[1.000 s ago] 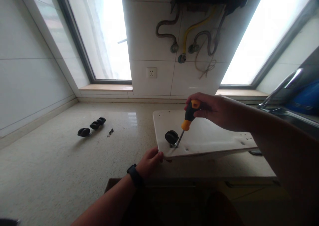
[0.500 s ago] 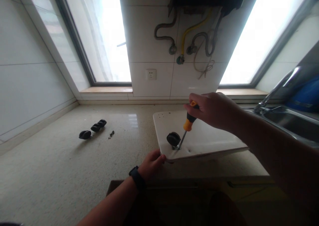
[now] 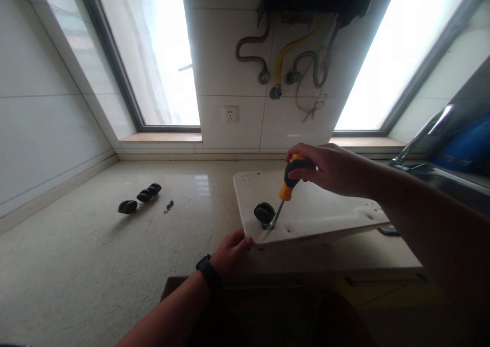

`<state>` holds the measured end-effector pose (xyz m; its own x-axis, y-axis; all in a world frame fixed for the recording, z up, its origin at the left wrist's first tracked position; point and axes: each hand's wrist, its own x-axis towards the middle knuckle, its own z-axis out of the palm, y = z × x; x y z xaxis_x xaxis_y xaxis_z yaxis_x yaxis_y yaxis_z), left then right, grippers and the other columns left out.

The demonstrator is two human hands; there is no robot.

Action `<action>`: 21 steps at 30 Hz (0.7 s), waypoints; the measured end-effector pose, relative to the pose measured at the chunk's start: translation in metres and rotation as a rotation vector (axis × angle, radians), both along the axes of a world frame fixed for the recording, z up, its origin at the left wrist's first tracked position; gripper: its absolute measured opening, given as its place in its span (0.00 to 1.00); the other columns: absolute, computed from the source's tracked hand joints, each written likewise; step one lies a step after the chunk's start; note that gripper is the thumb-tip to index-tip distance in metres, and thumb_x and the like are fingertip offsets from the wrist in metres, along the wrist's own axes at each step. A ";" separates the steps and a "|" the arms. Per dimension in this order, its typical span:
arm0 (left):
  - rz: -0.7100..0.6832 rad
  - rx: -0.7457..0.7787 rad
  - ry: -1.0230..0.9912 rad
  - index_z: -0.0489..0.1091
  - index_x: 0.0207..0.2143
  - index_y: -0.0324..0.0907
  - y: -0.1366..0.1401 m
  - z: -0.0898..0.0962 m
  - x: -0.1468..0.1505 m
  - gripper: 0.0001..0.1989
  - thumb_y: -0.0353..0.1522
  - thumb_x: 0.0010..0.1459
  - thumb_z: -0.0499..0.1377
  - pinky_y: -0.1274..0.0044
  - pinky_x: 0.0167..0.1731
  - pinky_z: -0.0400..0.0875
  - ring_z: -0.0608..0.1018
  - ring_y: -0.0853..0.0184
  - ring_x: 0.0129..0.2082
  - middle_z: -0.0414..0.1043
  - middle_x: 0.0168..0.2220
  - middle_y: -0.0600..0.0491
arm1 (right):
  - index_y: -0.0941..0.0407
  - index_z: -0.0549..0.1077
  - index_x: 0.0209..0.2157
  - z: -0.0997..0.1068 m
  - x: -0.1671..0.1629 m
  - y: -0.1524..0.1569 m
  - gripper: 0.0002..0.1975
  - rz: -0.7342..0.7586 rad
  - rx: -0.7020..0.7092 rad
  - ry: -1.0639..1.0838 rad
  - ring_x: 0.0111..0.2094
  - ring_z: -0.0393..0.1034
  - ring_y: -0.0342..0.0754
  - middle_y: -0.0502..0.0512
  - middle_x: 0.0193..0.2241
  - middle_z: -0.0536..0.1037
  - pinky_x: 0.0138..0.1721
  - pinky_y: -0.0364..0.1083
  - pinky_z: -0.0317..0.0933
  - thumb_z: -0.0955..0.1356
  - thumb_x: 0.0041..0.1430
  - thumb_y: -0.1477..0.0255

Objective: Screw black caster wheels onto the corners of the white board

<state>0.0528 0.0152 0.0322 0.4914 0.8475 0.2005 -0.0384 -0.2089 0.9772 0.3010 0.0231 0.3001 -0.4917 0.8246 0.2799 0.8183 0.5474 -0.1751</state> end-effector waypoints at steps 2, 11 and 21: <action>0.008 0.005 -0.001 0.76 0.37 0.38 0.000 0.000 0.000 0.29 0.56 0.62 0.56 0.75 0.34 0.65 0.72 0.65 0.31 0.76 0.34 0.48 | 0.53 0.71 0.42 -0.001 -0.003 -0.002 0.18 -0.032 0.033 -0.019 0.25 0.70 0.47 0.52 0.27 0.79 0.28 0.47 0.57 0.67 0.63 0.52; 0.023 0.004 -0.005 0.76 0.38 0.38 -0.002 0.001 0.001 0.29 0.56 0.62 0.56 0.75 0.33 0.65 0.72 0.65 0.30 0.75 0.32 0.49 | 0.57 0.72 0.40 -0.011 -0.018 0.000 0.20 -0.227 0.267 -0.178 0.20 0.64 0.47 0.54 0.21 0.73 0.25 0.47 0.50 0.58 0.68 0.57; 0.043 -0.014 -0.002 0.76 0.40 0.38 -0.004 0.000 0.001 0.28 0.55 0.62 0.56 0.74 0.35 0.66 0.73 0.64 0.32 0.76 0.35 0.48 | 0.59 0.75 0.35 -0.010 -0.039 -0.014 0.25 -0.547 0.350 -0.289 0.21 0.65 0.51 0.64 0.24 0.75 0.24 0.49 0.43 0.56 0.68 0.55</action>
